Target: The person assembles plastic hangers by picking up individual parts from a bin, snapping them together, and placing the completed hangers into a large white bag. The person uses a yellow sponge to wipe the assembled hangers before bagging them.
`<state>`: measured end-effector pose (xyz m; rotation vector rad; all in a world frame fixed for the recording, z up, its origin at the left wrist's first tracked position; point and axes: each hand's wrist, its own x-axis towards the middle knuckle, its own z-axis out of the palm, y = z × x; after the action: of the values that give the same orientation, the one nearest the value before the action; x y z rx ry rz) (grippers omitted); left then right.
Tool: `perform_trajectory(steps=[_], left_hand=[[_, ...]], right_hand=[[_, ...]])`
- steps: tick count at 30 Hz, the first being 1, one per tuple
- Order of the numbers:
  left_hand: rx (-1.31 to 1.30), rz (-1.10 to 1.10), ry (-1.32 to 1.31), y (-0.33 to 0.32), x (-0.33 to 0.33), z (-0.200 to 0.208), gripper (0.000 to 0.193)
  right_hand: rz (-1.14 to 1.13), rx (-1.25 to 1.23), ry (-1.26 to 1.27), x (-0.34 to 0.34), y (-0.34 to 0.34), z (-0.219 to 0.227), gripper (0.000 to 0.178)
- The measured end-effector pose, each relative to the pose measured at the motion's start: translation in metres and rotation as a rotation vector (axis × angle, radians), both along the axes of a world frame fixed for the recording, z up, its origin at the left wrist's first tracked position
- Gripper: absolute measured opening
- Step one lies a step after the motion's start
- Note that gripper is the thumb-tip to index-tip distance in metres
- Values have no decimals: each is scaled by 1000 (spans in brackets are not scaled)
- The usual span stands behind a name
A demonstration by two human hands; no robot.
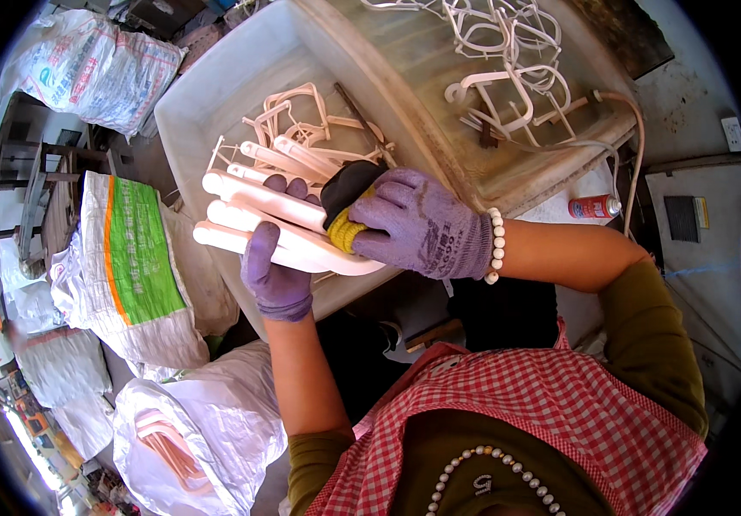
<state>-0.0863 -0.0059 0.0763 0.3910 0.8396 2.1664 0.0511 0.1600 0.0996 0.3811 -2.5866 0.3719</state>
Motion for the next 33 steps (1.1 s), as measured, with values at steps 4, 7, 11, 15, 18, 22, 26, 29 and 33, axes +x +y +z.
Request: perform_trajectory(steps=[4,7,11,15,18,22,26,29,33], left_hand=[[-29,48,32,-3,1,3,61],[-45,110,4,2,-1,2,61],[-14,167,-89,-3,-4,2,60],[66,150,-55,-11,-8,-6,56],[147,68,-53,-12,-8,-2,45],[330,62,-53,-19,-12,-7,39],[542,-180,-147,-17,-17,-6,36],[514,-219,-149,-15,-17,-2,34],[641,-216,-233,-16,-16,-5,47]], right_hand=[[-5,80,-42,0,5,0,18],[-76,84,-38,1,13,-7,18],[-114,-15,-51,2,24,-1,18],[-196,-80,-25,8,35,-11,18],[-236,-99,-24,9,40,-15,19],[-346,-219,-52,9,51,-16,21],[-431,-628,15,22,77,-36,19],[-447,-760,-25,46,94,-44,21],[-531,-1197,-63,80,110,-48,21]])
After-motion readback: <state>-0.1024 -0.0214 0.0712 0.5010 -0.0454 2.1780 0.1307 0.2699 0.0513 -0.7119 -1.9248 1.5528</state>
